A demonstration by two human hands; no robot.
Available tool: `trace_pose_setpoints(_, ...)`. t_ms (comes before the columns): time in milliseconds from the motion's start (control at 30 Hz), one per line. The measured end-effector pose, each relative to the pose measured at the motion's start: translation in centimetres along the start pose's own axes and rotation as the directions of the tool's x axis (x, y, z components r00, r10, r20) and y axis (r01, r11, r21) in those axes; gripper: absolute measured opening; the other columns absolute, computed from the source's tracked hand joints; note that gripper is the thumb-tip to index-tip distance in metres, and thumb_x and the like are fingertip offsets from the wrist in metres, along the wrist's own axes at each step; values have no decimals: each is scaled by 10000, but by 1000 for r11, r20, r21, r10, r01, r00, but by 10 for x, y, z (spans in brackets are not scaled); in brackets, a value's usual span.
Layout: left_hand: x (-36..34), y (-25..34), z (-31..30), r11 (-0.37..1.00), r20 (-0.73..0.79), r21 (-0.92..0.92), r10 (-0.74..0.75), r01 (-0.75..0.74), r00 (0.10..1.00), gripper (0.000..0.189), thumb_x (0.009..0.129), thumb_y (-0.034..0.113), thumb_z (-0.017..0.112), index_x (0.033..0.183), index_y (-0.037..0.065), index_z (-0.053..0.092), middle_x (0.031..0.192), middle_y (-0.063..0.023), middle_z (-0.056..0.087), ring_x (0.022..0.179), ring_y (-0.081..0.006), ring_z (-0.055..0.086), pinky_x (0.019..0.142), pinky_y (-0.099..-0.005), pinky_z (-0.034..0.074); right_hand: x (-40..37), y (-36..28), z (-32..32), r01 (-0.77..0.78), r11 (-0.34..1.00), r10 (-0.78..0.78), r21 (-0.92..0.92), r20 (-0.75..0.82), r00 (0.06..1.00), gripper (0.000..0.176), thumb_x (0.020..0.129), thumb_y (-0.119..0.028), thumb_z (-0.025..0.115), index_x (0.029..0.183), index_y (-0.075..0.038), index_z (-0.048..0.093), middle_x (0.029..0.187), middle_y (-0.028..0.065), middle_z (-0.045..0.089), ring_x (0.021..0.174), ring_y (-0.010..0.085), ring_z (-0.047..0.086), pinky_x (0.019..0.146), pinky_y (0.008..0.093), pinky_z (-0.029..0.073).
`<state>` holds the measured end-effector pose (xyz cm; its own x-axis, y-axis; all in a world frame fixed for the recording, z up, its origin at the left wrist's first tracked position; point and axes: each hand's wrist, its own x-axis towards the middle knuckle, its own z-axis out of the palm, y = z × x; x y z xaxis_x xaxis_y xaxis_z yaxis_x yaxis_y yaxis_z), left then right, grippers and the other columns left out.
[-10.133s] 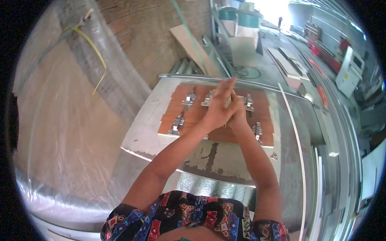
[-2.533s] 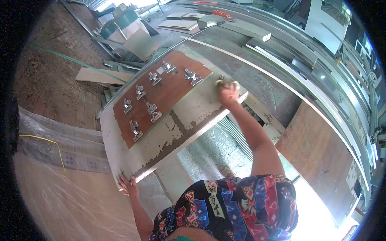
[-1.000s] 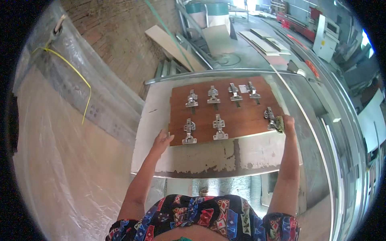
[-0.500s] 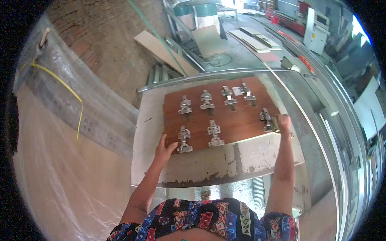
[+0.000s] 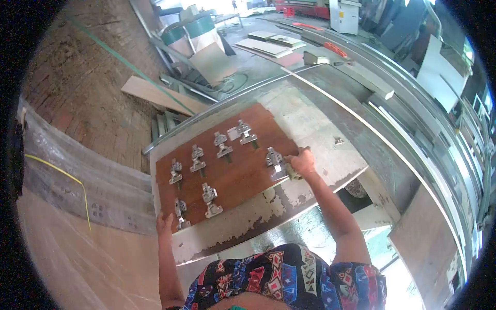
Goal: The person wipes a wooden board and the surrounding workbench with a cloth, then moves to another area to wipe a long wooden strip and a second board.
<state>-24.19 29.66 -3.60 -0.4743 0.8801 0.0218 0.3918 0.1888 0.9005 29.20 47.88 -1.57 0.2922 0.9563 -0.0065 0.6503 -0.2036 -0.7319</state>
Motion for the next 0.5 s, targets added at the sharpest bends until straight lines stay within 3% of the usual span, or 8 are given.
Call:
trace_pose_setpoints(100, -23, 34, -19, 986, -11, -148, -76, 73, 997, 708, 794, 313, 648, 1311, -54, 333, 1296, -220, 428, 1192, -274, 430, 967, -338, 364, -42, -18, -8, -5, 996, -1, 85, 71, 997, 522, 592, -390, 751, 910, 10, 645, 969, 240, 573, 905, 350, 587, 776, 386, 476)
trace_pose_setpoints(167, -33, 55, -27, 982, -66, 140, -118, 126, 991, 713, 802, 277, 637, 1324, -68, 295, 1286, -227, 427, 1184, -267, 435, 975, -337, 359, -64, -28, -7, 121, 992, -119, 25, -71, 990, 459, 622, -376, 729, 846, 16, 645, 840, 203, 611, 802, 329, 606, 715, 386, 473)
trace_pose_setpoints(200, -35, 51, -28, 982, -53, 150, -110, 117, 993, 713, 802, 277, 637, 1324, -68, 295, 1286, -227, 427, 1184, -267, 435, 975, -337, 359, -69, -29, -10, 107, 994, -104, 30, -79, 991, 459, 622, -376, 729, 846, 16, 645, 840, 203, 611, 802, 329, 606, 715, 386, 473)
trace_pose_setpoints(267, -35, 40, -37, 987, -119, -5, -160, 160, 980, 690, 806, 272, 627, 1316, -69, 312, 1268, -229, 444, 1165, -270, 450, 972, -340, 361, -80, -35, -15, 53, 998, -50, -40, 84, 995, 485, 619, -388, 714, 860, 24, 629, 857, 200, 598, 801, 334, 594, 707, 390, 466)
trace_pose_setpoints(333, -39, 44, -37, 990, -121, 67, -114, 122, 986, 664, 809, 289, 621, 1292, -75, 347, 1256, -223, 457, 1149, -281, 463, 961, -343, 368, -87, -29, -18, 6, 1000, -8, 19, 148, 989, 490, 614, -392, 706, 867, 20, 623, 905, 205, 591, 823, 335, 588, 714, 395, 459)
trace_pose_setpoints(400, -30, 18, -51, 926, -202, 351, -70, 139, 977, 646, 818, 327, 598, 1268, -82, 382, 1245, -237, 465, 1140, -313, 471, 956, -362, 370, -93, -22, -12, 65, 994, -76, 84, 149, 986, 469, 611, -381, 709, 853, 12, 625, 906, 208, 591, 821, 337, 588, 717, 401, 456)
trace_pose_setpoints(467, -33, 20, -51, 957, -108, 262, -99, 124, 989, 643, 816, 362, 581, 1271, -54, 398, 1237, -235, 478, 1124, -333, 485, 955, -382, 368, -96, -23, -16, -4, 992, -19, 130, 171, 985, 453, 622, -373, 705, 862, 4, 631, 872, 214, 592, 822, 338, 586, 724, 396, 455)
trace_pose_setpoints(500, -38, 20, -45, 964, -141, 250, -59, 93, 988, 631, 813, 370, 578, 1268, -35, 414, 1233, -229, 487, 1119, -339, 491, 956, -390, 370, -95, -19, -13, 35, 993, -52, 113, 153, 987, 457, 626, -368, 702, 881, 6, 633, 864, 220, 596, 821, 341, 588, 723, 392, 458)
